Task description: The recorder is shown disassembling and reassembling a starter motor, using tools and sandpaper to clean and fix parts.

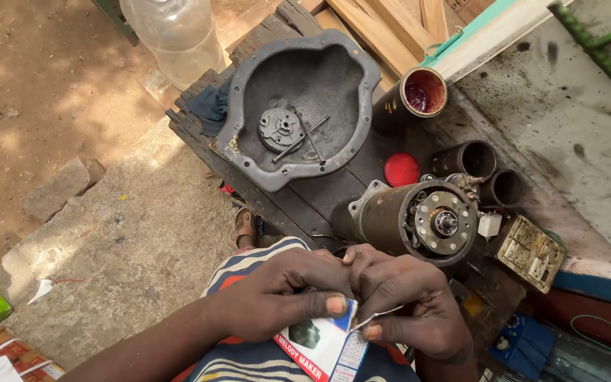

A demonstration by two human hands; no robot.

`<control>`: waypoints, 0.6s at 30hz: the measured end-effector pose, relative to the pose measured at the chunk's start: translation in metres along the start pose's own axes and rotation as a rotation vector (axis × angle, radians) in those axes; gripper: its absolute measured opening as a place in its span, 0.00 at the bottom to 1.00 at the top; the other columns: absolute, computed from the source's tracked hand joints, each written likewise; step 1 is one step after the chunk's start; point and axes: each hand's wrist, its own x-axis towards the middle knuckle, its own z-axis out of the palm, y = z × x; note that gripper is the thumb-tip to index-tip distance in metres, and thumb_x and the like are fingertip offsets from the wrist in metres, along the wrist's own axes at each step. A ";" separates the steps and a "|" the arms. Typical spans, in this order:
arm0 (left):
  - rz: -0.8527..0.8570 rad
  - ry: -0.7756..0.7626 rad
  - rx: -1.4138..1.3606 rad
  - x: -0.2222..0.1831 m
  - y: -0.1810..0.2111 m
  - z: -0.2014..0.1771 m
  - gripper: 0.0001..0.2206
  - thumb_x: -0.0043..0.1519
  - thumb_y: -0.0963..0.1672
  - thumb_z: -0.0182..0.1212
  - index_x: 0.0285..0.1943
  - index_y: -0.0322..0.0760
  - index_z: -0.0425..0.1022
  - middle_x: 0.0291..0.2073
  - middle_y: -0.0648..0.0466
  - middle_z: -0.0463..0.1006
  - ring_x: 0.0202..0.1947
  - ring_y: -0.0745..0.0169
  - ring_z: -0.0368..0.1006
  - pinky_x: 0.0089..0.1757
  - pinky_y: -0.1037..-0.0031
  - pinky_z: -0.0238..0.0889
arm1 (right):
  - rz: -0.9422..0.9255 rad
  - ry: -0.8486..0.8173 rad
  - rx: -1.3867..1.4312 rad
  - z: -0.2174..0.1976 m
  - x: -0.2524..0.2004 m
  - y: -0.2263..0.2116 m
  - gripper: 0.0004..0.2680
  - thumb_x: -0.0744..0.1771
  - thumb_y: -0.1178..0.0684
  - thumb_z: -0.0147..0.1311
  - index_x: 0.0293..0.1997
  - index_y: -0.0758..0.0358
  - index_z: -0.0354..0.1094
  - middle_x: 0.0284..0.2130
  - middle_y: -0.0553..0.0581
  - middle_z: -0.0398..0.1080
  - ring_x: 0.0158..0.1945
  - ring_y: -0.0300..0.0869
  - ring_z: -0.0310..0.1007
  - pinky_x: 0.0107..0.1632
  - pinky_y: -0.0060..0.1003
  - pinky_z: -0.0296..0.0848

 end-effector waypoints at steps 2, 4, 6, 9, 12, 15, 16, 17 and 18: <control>-0.024 0.056 -0.048 0.003 -0.002 0.004 0.15 0.72 0.49 0.57 0.45 0.33 0.80 0.35 0.51 0.79 0.42 0.60 0.72 0.50 0.69 0.65 | -0.013 0.001 0.000 -0.004 -0.002 -0.004 0.09 0.63 0.51 0.68 0.28 0.67 0.77 0.21 0.54 0.70 0.32 0.42 0.68 0.59 0.46 0.62; 0.024 -0.040 0.109 0.006 -0.005 0.005 0.15 0.74 0.50 0.54 0.45 0.35 0.77 0.35 0.54 0.77 0.38 0.64 0.73 0.52 0.70 0.65 | 0.020 -0.048 -0.065 -0.008 -0.003 -0.009 0.10 0.64 0.48 0.67 0.28 0.65 0.77 0.24 0.55 0.74 0.34 0.43 0.71 0.59 0.45 0.63; -0.016 -0.095 0.144 0.014 -0.001 0.002 0.14 0.73 0.49 0.57 0.44 0.35 0.77 0.34 0.55 0.77 0.38 0.65 0.73 0.49 0.71 0.65 | 0.031 -0.089 -0.100 -0.016 -0.004 -0.011 0.10 0.62 0.48 0.68 0.28 0.65 0.76 0.25 0.55 0.73 0.34 0.43 0.71 0.57 0.44 0.63; -0.135 -0.220 0.113 0.032 0.010 -0.002 0.11 0.66 0.48 0.63 0.43 0.35 0.79 0.32 0.56 0.78 0.36 0.70 0.73 0.41 0.73 0.65 | 0.040 -0.177 -0.169 -0.027 -0.009 -0.011 0.11 0.60 0.46 0.70 0.29 0.64 0.76 0.26 0.54 0.72 0.36 0.43 0.70 0.52 0.43 0.63; -0.194 -0.281 -0.021 0.035 0.004 -0.001 0.12 0.63 0.47 0.68 0.44 0.34 0.79 0.33 0.58 0.79 0.36 0.74 0.72 0.39 0.76 0.66 | 0.038 -0.210 -0.182 -0.030 -0.018 -0.007 0.11 0.60 0.47 0.72 0.30 0.64 0.78 0.25 0.54 0.73 0.37 0.43 0.70 0.50 0.43 0.62; -0.196 -0.223 -0.126 0.032 -0.007 -0.005 0.13 0.64 0.48 0.69 0.44 0.32 0.78 0.34 0.59 0.77 0.37 0.75 0.71 0.41 0.76 0.66 | 0.005 -0.149 -0.114 -0.034 -0.029 0.005 0.09 0.60 0.49 0.72 0.29 0.63 0.80 0.24 0.53 0.74 0.36 0.42 0.69 0.53 0.44 0.62; -0.227 -0.163 -0.178 0.030 -0.011 -0.005 0.14 0.64 0.48 0.69 0.43 0.31 0.78 0.33 0.60 0.77 0.37 0.75 0.71 0.41 0.76 0.65 | -0.012 -0.105 -0.056 -0.036 -0.035 0.010 0.08 0.60 0.50 0.72 0.29 0.63 0.80 0.23 0.52 0.74 0.35 0.41 0.68 0.55 0.44 0.61; -0.230 -0.161 -0.179 0.026 -0.019 -0.007 0.14 0.64 0.48 0.69 0.43 0.31 0.78 0.33 0.60 0.77 0.37 0.75 0.71 0.41 0.76 0.65 | -0.011 -0.106 -0.052 -0.039 -0.040 0.013 0.08 0.60 0.50 0.72 0.29 0.63 0.80 0.23 0.52 0.74 0.35 0.41 0.68 0.55 0.44 0.61; -0.244 -0.119 -0.259 0.022 -0.027 -0.009 0.14 0.65 0.48 0.70 0.41 0.31 0.76 0.33 0.60 0.74 0.36 0.75 0.69 0.40 0.76 0.64 | -0.026 -0.075 -0.020 -0.041 -0.044 0.016 0.07 0.60 0.51 0.71 0.29 0.62 0.80 0.23 0.52 0.73 0.35 0.42 0.68 0.59 0.46 0.61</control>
